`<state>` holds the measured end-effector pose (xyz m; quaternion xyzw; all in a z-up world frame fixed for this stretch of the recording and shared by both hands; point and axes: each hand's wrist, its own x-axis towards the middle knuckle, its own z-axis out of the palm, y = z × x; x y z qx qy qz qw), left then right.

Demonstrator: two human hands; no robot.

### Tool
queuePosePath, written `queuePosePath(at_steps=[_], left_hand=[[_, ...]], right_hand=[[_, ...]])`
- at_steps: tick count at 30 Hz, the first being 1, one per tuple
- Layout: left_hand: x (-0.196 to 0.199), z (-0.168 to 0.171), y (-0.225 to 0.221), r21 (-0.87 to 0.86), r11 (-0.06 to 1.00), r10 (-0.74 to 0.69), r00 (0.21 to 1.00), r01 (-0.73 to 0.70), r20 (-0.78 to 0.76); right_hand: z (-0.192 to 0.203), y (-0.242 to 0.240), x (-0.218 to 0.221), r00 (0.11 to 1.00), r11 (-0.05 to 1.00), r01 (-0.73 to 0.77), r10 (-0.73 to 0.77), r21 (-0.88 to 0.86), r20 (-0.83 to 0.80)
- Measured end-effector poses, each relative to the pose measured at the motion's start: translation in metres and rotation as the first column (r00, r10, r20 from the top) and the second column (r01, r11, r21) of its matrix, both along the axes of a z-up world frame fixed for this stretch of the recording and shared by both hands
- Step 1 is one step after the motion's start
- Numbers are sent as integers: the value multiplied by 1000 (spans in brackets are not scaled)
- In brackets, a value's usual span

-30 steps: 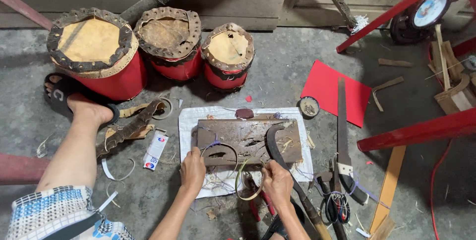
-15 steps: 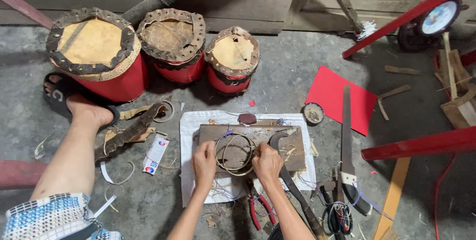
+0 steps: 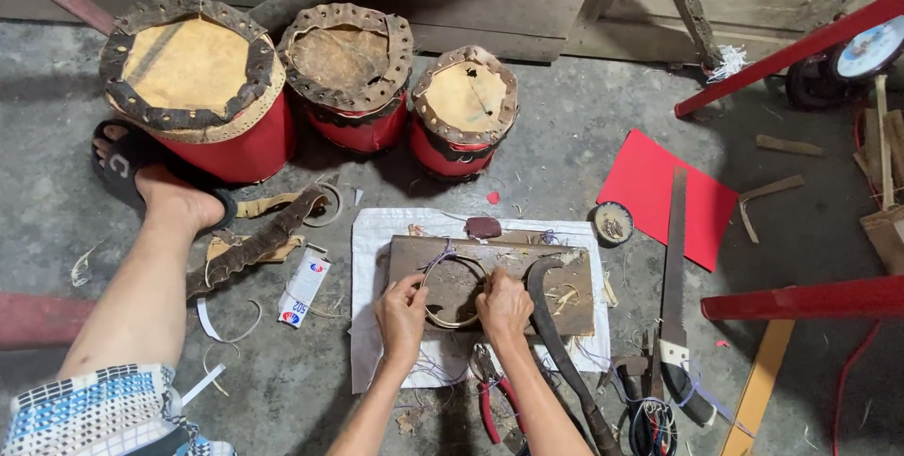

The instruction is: Wrapping and securing thin strips of material around a wooden form to construct or repair a drum.

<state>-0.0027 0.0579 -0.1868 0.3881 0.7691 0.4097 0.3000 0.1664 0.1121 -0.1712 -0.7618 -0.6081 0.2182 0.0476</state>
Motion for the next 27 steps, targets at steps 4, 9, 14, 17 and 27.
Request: queuePosePath(at_steps=[4,9,14,17,27], left_hand=[[2,8,-4,-32,999,-38,996,41,86],[6,-2,-10,22,998,-54,999,54,6],[11,9,-3,84,996,-43,999,44,-12],[13,9,-2,62,996,-70,997,68,26],[7,-1,-22,165,959,-229,973,231,-30]], right_hand=[[-28,-2,4,994,980,-75,59,187,91],[-11,-4,-1,999,988,-44,40,150,28],[4,-3,-8,1000,991,2,-3,132,5],[5,-6,-14,993,987,91,-81,129,-84],[-7,-7,-8,1000,984,0,-5,178,28]])
